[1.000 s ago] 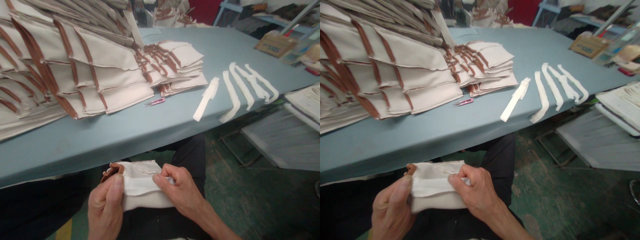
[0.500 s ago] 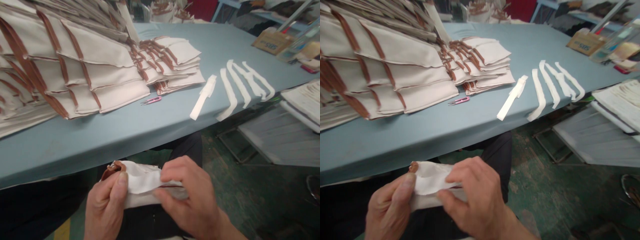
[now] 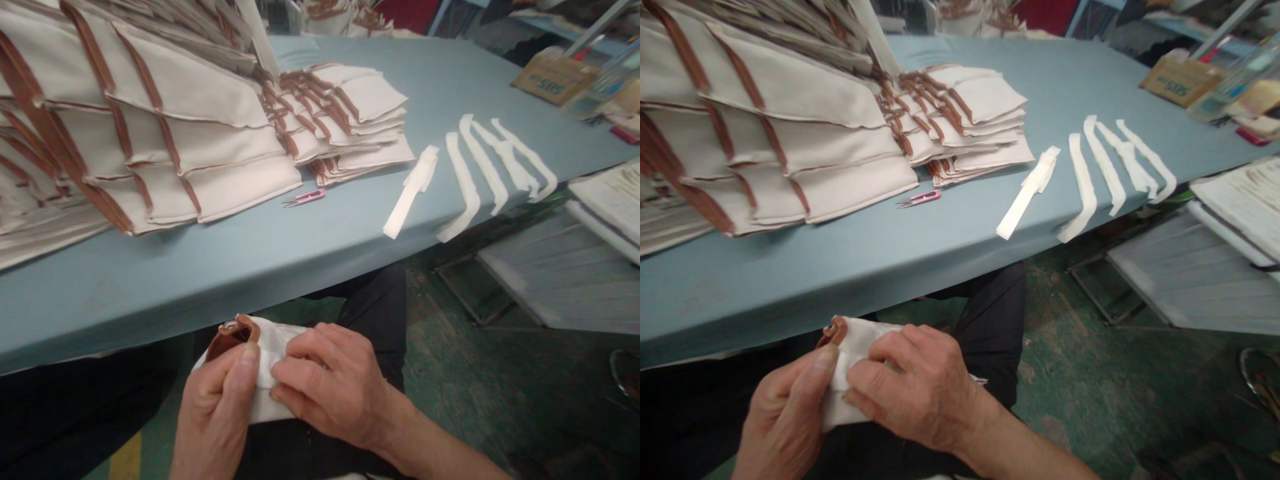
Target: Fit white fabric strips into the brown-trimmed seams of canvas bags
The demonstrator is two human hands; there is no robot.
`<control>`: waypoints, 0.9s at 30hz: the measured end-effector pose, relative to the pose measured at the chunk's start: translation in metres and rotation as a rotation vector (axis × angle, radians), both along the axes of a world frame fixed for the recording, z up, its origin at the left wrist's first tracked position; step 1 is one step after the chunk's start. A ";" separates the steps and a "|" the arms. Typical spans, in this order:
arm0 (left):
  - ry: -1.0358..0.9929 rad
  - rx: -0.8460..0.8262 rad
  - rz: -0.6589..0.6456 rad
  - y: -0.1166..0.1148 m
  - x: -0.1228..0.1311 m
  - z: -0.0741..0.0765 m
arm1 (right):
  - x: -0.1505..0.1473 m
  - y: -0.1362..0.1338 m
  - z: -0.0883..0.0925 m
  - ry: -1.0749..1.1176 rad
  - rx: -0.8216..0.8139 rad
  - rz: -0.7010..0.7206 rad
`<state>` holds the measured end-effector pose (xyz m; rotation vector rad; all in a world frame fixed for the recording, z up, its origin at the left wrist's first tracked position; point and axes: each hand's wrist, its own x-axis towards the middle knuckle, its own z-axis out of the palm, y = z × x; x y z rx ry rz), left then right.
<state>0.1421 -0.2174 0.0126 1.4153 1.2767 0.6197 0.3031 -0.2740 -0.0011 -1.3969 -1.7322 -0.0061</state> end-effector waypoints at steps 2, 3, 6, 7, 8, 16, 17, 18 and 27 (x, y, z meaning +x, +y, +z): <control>-0.021 -0.033 0.009 -0.001 -0.002 -0.005 | -0.001 0.000 -0.006 0.016 0.002 0.026; -0.025 -0.044 0.014 -0.002 -0.003 -0.008 | -0.001 -0.001 -0.010 0.030 -0.007 0.040; -0.008 -0.038 0.014 -0.002 -0.005 -0.011 | -0.002 -0.004 -0.021 0.089 -0.071 0.083; 0.007 -0.026 0.006 -0.001 -0.006 -0.011 | -0.003 -0.005 -0.023 0.105 -0.098 0.090; 0.020 -0.017 -0.007 0.000 -0.007 -0.011 | -0.004 -0.006 -0.026 0.116 -0.117 0.087; 0.056 -0.235 -0.109 0.010 -0.022 -0.013 | -0.013 -0.009 -0.029 0.077 -0.175 0.008; 0.040 -0.253 -0.094 0.009 -0.024 -0.016 | -0.014 -0.010 -0.029 0.076 -0.194 0.012; 0.017 -0.287 -0.099 0.009 -0.026 -0.018 | -0.015 -0.010 -0.030 0.076 -0.211 0.016; -0.074 -0.458 -0.088 0.010 -0.024 -0.005 | -0.016 -0.012 -0.035 0.051 -0.174 0.018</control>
